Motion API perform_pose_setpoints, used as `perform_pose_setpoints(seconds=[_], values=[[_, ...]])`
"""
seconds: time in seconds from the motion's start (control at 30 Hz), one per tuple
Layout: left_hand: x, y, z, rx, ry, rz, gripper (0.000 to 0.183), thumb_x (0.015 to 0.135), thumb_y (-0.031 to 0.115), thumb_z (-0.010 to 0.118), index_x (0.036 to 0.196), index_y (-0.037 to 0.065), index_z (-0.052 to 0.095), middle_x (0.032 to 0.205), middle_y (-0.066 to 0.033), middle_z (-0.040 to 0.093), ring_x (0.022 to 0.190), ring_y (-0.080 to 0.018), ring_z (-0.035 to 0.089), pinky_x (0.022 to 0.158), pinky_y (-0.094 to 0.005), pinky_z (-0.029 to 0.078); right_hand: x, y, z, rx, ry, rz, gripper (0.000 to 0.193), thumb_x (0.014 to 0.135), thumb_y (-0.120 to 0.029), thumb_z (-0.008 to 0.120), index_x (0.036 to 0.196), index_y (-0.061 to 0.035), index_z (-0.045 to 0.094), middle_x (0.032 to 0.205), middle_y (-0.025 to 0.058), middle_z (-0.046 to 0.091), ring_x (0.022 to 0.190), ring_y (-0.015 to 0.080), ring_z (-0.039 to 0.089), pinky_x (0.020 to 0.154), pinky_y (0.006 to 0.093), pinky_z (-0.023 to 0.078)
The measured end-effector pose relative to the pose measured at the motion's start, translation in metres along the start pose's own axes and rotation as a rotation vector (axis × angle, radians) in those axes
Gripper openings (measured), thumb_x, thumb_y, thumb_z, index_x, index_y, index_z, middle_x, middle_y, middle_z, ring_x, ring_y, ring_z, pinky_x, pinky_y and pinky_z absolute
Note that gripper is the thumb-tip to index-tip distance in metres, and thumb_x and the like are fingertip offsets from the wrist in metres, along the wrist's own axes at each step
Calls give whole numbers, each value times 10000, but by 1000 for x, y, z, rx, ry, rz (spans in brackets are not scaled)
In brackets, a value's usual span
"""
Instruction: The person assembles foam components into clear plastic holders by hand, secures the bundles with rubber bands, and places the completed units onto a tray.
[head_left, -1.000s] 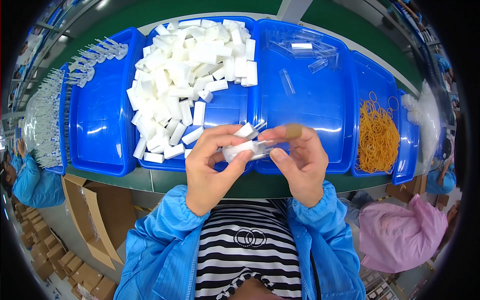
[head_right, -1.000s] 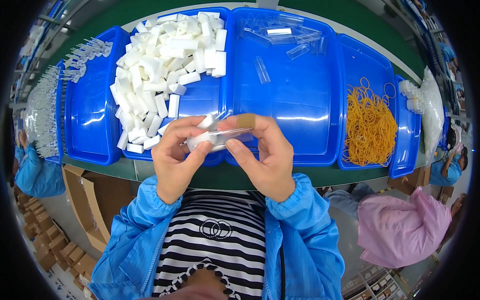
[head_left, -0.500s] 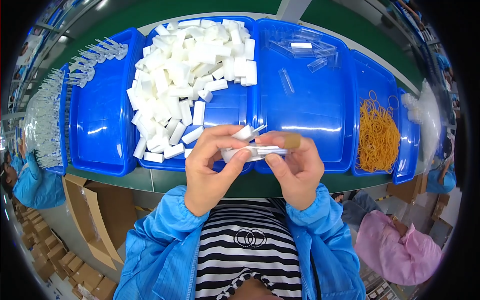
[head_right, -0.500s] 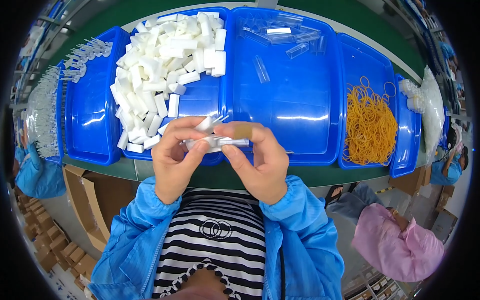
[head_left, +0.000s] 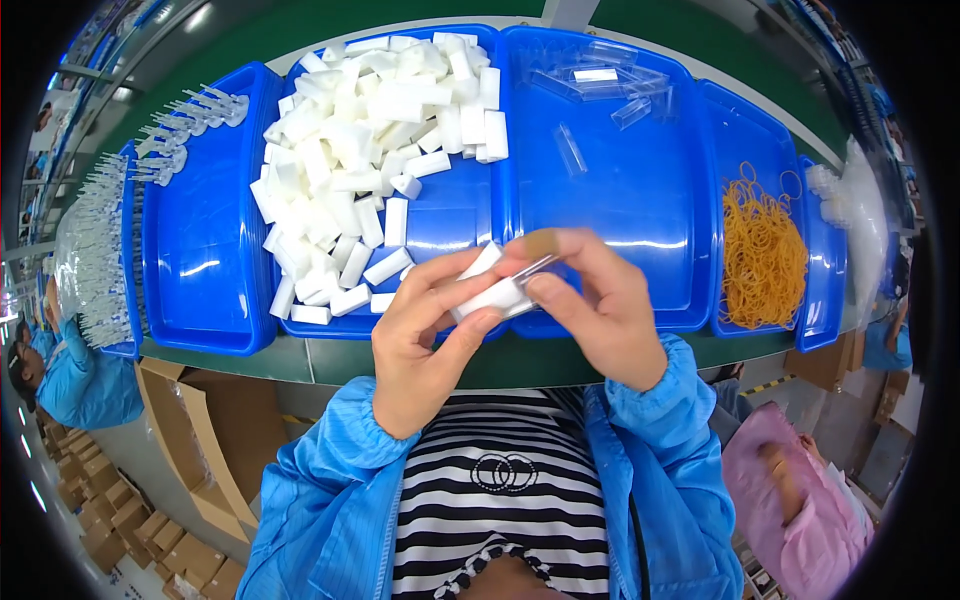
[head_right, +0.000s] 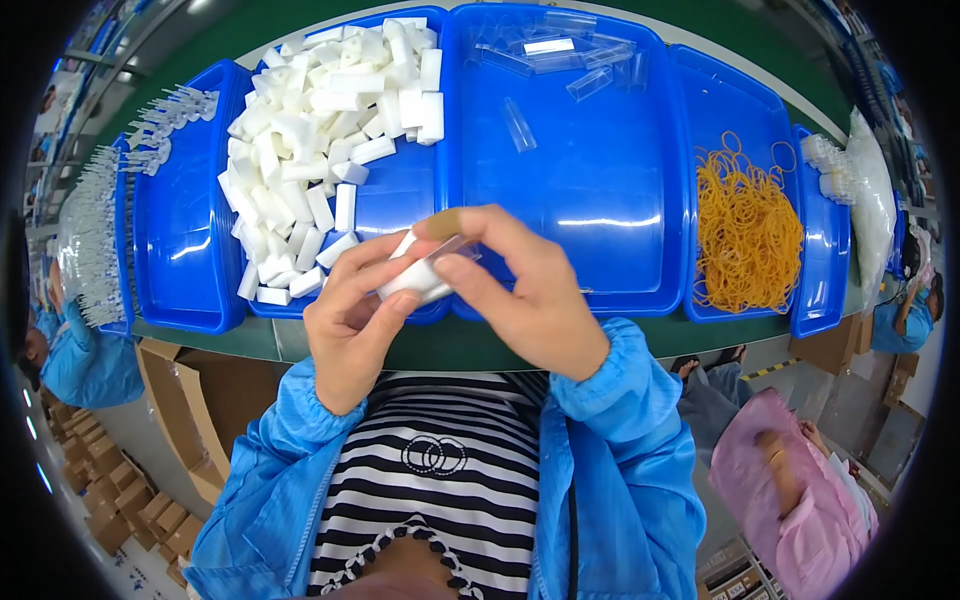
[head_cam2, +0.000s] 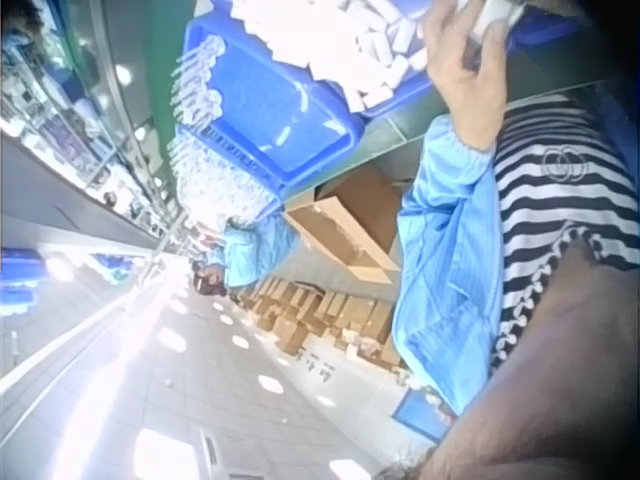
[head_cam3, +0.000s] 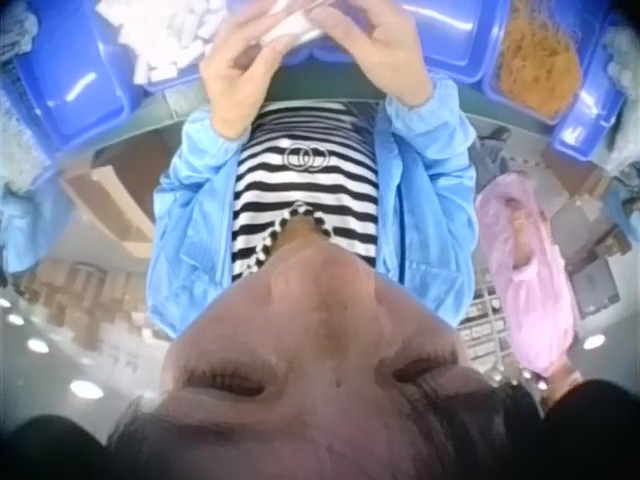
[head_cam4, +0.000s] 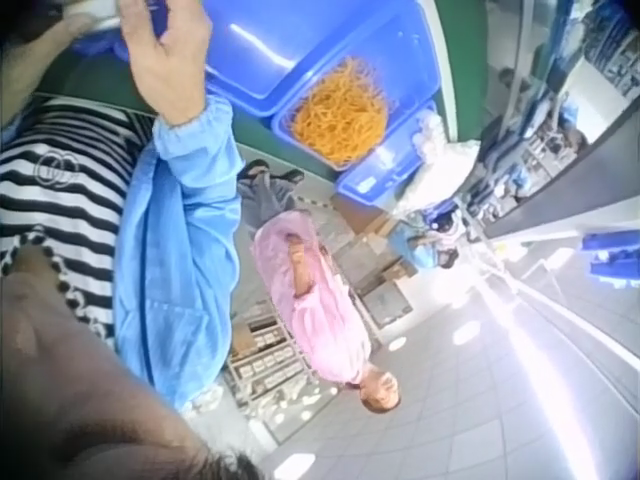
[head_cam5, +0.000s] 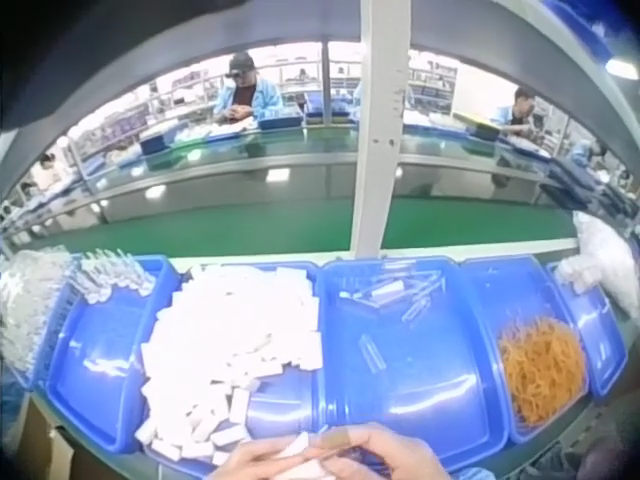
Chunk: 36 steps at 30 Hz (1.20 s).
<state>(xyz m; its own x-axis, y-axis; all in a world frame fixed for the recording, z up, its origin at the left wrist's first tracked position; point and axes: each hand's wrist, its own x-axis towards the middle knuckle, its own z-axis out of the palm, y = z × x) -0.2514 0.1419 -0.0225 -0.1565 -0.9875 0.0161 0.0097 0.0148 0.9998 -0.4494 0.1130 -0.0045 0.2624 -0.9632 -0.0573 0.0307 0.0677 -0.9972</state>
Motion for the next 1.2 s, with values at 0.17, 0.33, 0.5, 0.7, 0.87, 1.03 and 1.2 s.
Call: perform_pose_setpoints(seconds=[0.17,0.33,0.5,0.7,0.87,1.03,1.2], values=[[0,-1,-3,-17,-28,-6,327,890,-37,670,1216,-6,657,1333,-136,512,1171,-224,583,890,-296,573,5,2,-5,-124,-22,-122,268,939,-122,653,1181,-10,636,1116,105,653,1013,175,623,908,307,493],[2,5,-4,-109,-126,-10,389,911,-52,626,1296,-30,580,1367,-161,479,1210,-239,558,985,-338,531,3,-5,-12,-202,9,-92,285,899,-131,705,1152,-12,644,1059,88,674,995,170,638,901,308,499],[0,0,-16,-211,-189,19,404,909,-57,622,1305,-37,548,1378,-188,464,1229,-266,548,1012,-373,517,3,-4,-19,-24,73,-25,305,875,-128,738,1122,9,624,1032,83,676,974,149,637,899,297,494],[-4,-9,-16,-302,-181,42,403,848,-89,690,1222,-43,545,1353,-201,468,1230,-286,551,1008,-402,525,0,-3,-22,-14,-76,-48,270,856,-120,761,1059,-7,623,1018,74,674,966,163,636,903,305,489],[-7,-14,-16,-314,-170,69,456,825,-99,711,1235,-36,523,1337,-196,472,1235,-291,548,1014,-408,523,0,5,-10,19,-111,-41,251,853,-119,763,1042,-18,633,1024,74,675,985,161,634,910,307,486],[1,2,-13,-342,-127,-14,410,869,-61,674,1245,-26,513,1376,-182,449,1281,-296,509,1018,-407,506,0,1,-10,30,-119,-31,250,835,-63,765,1042,-34,628,1090,107,652,1098,206,600,969,352,457],[5,-2,-23,-257,-191,-45,328,895,-37,650,1207,-20,548,1393,-176,443,1290,-282,497,1014,-399,499,0,-1,-9,-376,-146,-272,246,790,-56,791,1002,-51,666,1136,130,639,1122,241,591,959,354,469]])
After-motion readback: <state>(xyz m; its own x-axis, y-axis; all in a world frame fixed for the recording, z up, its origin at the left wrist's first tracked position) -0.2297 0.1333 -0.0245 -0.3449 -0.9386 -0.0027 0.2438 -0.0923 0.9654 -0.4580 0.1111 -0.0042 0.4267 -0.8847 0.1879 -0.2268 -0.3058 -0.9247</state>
